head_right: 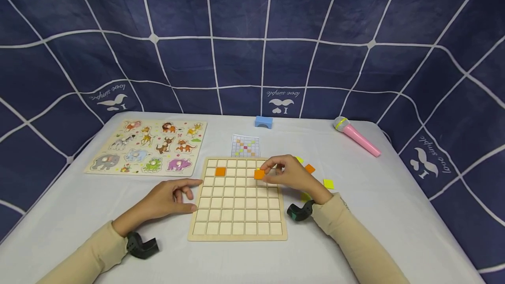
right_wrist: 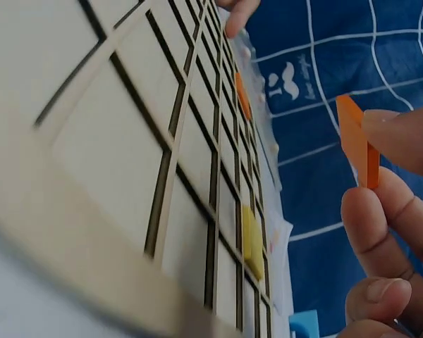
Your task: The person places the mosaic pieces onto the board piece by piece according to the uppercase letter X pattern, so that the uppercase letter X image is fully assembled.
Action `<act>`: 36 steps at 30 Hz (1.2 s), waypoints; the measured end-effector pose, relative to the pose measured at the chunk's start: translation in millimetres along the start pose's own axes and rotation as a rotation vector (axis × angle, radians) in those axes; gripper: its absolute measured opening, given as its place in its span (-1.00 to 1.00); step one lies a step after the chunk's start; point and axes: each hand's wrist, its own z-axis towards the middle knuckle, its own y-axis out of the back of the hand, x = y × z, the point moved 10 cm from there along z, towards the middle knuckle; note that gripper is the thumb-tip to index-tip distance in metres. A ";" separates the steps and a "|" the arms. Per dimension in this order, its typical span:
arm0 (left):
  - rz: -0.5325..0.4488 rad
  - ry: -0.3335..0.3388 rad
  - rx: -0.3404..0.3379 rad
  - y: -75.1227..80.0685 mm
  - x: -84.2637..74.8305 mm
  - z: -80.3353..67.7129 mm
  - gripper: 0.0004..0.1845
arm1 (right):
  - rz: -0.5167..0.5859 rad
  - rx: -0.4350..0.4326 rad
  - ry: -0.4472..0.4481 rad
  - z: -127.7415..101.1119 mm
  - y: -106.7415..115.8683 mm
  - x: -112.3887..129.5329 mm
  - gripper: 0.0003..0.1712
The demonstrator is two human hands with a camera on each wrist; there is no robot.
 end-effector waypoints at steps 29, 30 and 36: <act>-0.013 0.011 0.006 0.2 1.6 0.0 -0.26 | -0.081 0.067 -0.067 38.8 -51.5 19.2 -0.76; -0.012 0.011 0.006 0.3 1.5 0.0 -0.26 | -0.090 0.072 -0.066 40.2 -53.3 19.5 -0.77; -0.012 0.009 0.009 0.1 1.2 0.6 -0.27 | -0.139 0.099 -0.065 46.9 -63.8 21.0 -0.81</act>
